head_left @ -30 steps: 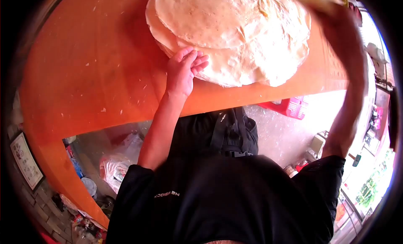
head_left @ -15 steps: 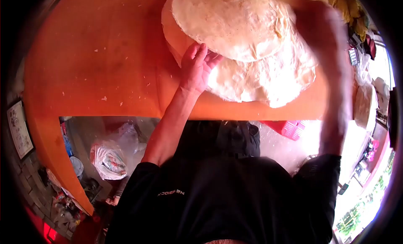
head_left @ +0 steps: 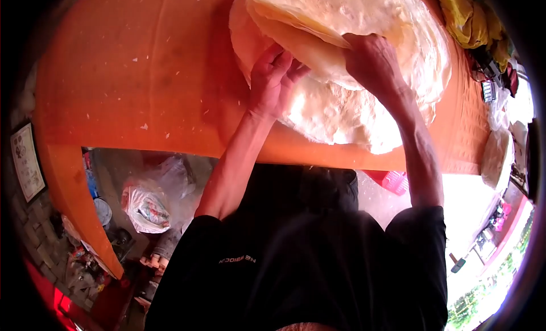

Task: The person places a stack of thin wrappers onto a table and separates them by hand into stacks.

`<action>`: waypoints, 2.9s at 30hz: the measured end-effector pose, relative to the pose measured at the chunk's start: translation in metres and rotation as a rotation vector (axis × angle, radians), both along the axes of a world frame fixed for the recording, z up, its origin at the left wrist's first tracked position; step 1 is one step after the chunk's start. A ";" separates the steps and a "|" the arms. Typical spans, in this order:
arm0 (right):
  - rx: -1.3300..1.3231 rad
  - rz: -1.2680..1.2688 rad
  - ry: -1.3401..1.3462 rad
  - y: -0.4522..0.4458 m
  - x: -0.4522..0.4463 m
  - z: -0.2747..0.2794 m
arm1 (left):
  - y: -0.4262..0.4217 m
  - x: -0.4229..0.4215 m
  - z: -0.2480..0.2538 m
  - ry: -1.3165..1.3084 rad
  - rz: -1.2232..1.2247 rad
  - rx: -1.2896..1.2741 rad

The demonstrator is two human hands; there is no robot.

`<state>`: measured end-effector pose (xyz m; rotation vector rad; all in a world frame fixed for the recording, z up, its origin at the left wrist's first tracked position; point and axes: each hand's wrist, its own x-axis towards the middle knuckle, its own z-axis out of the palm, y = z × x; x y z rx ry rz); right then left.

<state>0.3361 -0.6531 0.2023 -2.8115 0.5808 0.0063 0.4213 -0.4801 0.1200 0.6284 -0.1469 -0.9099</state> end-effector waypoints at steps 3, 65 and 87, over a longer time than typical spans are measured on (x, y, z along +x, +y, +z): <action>0.054 0.003 -0.020 0.006 -0.005 -0.009 | -0.001 0.003 0.007 -0.064 0.020 0.084; -0.143 -0.466 -0.490 -0.082 -0.040 0.155 | 0.035 -0.048 0.009 0.236 -0.096 0.389; -0.428 0.070 -0.490 -0.083 -0.049 0.227 | 0.065 -0.036 -0.005 0.117 -0.086 0.560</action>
